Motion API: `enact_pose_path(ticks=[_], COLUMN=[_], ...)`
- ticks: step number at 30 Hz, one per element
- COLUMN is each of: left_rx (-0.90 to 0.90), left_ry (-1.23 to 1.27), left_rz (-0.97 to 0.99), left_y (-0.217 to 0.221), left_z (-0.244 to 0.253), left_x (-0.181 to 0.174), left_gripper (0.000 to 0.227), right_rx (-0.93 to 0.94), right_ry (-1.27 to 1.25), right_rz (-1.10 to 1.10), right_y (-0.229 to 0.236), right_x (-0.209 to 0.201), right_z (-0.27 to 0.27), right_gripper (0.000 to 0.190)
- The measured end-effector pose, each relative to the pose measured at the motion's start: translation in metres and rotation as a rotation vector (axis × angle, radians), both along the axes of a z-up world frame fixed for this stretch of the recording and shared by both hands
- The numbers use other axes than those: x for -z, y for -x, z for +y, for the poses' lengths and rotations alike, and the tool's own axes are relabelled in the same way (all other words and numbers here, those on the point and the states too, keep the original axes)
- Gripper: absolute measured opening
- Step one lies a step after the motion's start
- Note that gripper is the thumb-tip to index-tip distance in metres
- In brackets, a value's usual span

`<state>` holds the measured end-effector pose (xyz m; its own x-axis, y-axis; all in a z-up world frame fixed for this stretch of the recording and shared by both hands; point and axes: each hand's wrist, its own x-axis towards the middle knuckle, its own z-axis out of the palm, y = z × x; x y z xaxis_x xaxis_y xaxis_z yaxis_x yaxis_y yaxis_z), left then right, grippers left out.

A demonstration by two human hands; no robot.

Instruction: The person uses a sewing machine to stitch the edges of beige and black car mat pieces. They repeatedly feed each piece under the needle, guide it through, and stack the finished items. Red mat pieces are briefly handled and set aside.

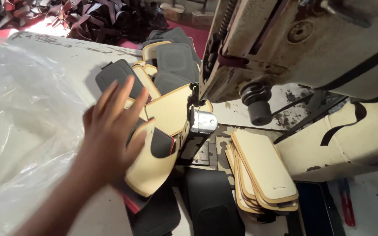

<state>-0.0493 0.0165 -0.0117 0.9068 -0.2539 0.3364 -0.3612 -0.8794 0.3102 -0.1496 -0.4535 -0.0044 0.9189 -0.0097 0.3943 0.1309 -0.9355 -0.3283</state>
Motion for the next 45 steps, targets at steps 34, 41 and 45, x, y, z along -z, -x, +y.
enact_pose_path(ticks=[34, 41, 45], left_rx=[0.066, 0.144, 0.153], left_ry=[-0.023, 0.290, 0.272], left_rz=[-0.122, -0.117, -0.218], left_y=[0.036, 0.112, 0.118], left_z=[0.022, -0.051, -0.067], left_x=[0.093, 0.096, 0.090], left_gripper=[0.066, 0.043, 0.029], right_rx=[-0.267, -0.212, -0.198], right_ry=[0.425, 0.252, 0.188], right_rz=[0.245, 0.365, 0.374], right_y=[0.031, 0.035, 0.032], right_x=[0.188, 0.172, 0.159], right_z=[0.135, 0.152, 0.154], right_gripper=[0.092, 0.094, 0.086])
